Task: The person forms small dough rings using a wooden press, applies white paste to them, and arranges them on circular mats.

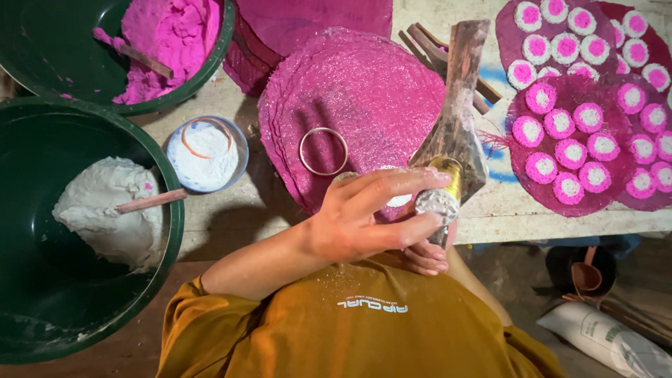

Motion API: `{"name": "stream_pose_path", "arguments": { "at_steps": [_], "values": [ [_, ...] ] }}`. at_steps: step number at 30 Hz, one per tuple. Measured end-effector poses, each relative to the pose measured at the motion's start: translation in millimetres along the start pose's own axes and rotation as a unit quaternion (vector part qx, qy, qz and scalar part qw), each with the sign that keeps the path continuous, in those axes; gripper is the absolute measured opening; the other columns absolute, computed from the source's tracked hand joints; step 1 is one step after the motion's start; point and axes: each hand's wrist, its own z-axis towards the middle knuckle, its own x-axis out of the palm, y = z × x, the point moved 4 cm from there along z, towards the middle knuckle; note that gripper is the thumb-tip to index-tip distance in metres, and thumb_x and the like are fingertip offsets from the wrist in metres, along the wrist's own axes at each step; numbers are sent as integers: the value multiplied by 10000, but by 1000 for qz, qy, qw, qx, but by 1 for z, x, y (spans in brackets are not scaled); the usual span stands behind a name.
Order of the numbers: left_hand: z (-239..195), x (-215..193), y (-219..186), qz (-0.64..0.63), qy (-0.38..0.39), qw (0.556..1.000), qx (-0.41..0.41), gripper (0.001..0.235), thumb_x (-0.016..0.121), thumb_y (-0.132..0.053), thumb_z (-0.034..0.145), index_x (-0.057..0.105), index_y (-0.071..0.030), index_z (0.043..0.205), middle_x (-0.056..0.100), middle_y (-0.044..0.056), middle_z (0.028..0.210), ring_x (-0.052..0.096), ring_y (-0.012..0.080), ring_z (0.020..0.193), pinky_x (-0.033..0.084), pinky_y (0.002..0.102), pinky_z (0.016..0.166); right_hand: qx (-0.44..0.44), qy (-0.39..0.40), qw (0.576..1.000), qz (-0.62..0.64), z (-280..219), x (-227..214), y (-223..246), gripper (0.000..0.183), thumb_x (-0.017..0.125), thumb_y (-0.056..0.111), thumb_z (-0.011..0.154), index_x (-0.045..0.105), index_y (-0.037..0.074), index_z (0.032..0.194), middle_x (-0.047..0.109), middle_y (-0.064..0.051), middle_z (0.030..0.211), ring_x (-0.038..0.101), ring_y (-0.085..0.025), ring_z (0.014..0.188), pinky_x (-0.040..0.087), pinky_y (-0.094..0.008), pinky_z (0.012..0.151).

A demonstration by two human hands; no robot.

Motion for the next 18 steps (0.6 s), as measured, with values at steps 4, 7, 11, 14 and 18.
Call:
{"name": "stream_pose_path", "arguments": {
  "at_steps": [4,7,11,14,18],
  "values": [
    [-1,-1,1,5,12,1000,-11,211,763,-163,975,674,-152,1166,591,160,1402,689,300,1207,616,371,990,6,2,1000,4,5,-1,0,801,385,701,1009,539,24,1409,621,-166,908,626,-270,687,500,-409,636],
    [-3,-2,3,-8,22,999,-23,194,741,-154,975,655,-136,1148,587,172,1421,688,315,1239,616,357,988,11,-2,1000,7,8,-3,-2,822,382,720,1003,542,20,1404,618,-167,905,622,-269,683,496,-408,633],
    [-2,-2,9,-18,16,999,-25,150,725,-124,982,626,-114,1094,589,186,1426,693,327,1248,619,354,985,14,-2,1000,9,13,-4,-1,851,378,745,996,546,14,1398,614,-167,902,617,-268,677,490,-408,629],
    [-1,0,10,-24,15,999,-17,163,731,-116,995,638,-87,1126,586,191,1428,685,333,1256,614,366,1003,14,-3,1000,12,15,-4,1,872,375,764,990,549,10,1393,611,-167,900,613,-267,672,486,-407,627],
    [-2,-1,14,-23,18,999,-26,228,741,-120,962,685,-108,1183,584,182,1405,683,330,1236,611,388,1021,17,-2,1000,15,20,-4,2,901,370,789,982,552,5,1387,606,-167,896,608,-266,666,480,-407,623]
  ]
}}
